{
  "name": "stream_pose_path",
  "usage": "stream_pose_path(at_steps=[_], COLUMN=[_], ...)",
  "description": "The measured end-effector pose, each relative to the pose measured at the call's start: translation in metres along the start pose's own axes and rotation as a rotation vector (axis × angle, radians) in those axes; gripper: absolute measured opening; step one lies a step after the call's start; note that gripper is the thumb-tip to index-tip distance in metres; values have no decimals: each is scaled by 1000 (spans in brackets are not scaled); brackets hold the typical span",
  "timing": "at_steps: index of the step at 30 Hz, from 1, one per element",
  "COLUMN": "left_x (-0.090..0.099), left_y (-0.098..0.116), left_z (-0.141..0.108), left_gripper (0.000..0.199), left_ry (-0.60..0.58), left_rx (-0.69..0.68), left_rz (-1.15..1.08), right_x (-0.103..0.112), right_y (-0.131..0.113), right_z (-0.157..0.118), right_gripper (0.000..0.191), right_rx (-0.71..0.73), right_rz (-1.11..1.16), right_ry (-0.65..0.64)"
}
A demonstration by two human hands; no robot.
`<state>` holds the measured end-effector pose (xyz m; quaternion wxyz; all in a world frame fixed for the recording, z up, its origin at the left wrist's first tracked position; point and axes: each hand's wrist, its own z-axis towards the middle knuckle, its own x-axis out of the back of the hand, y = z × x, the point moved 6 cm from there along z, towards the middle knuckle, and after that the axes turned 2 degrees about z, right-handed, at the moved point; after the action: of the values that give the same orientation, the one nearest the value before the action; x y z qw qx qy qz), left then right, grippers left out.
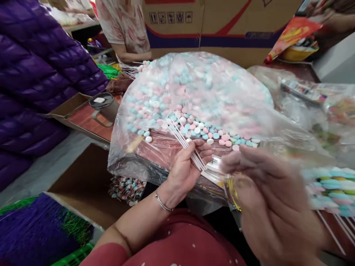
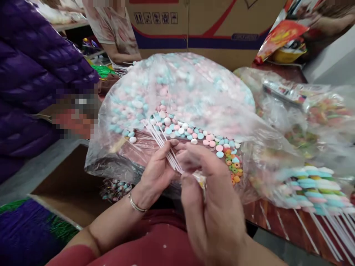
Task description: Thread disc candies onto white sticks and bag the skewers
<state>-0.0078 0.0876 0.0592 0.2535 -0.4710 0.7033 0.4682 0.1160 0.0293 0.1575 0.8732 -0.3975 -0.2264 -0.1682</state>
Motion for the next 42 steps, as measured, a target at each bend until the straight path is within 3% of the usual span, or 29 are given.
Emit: stream_pose_path(at_steps=[2,4,9,11,13,16,20,24,27,30,33,37,42], left_x=[-7,-12,-16,-13,-8,5,29,44,56,65,69,72,74], left_y=[-5,-15,-53,-58,-52,-32,1,9,7,5,3,3,2], left_z=[-3,-7,-20,-24,-24,-21,-11,-4,2,6,10,12,14], left_gripper=[28,25,24,21,20,34,44,46,45,43,41,41,42], left_ry=[-37,-58,-86,-108,-147,-184,-128,-145,-96,-48,-32,-19,-27], left_rx=[35,77,283,284,216,68,-163,-256,-273,-283,-276,-257,-246], left_rz=[-69,-114,-117,-76,7,177,323,441,468,459,480,496,489], right_x=[-2,-8,-22,-19,-12,-5,-22,-74,-126,-170,-198,-196,-156], right_y=[8,14,34,39,47,63,91,106,97,84,83,101,136], right_z=[20,19,-7,-11,-9,1,22,51,70,87,101,103,94], right_gripper=[37,42,46,46,45,35,25,27,28,31,35,36,33], right_rx=[194,381,390,352,295,227,242,381,546,651,668,703,695], right_rz=[-154,-318,-438,-431,-379,-310,-359,-401,-424,-468,-531,-550,-442], right_ry=[104,202,292,292,229,47,-261,-486,-626,-691,-727,-779,-808])
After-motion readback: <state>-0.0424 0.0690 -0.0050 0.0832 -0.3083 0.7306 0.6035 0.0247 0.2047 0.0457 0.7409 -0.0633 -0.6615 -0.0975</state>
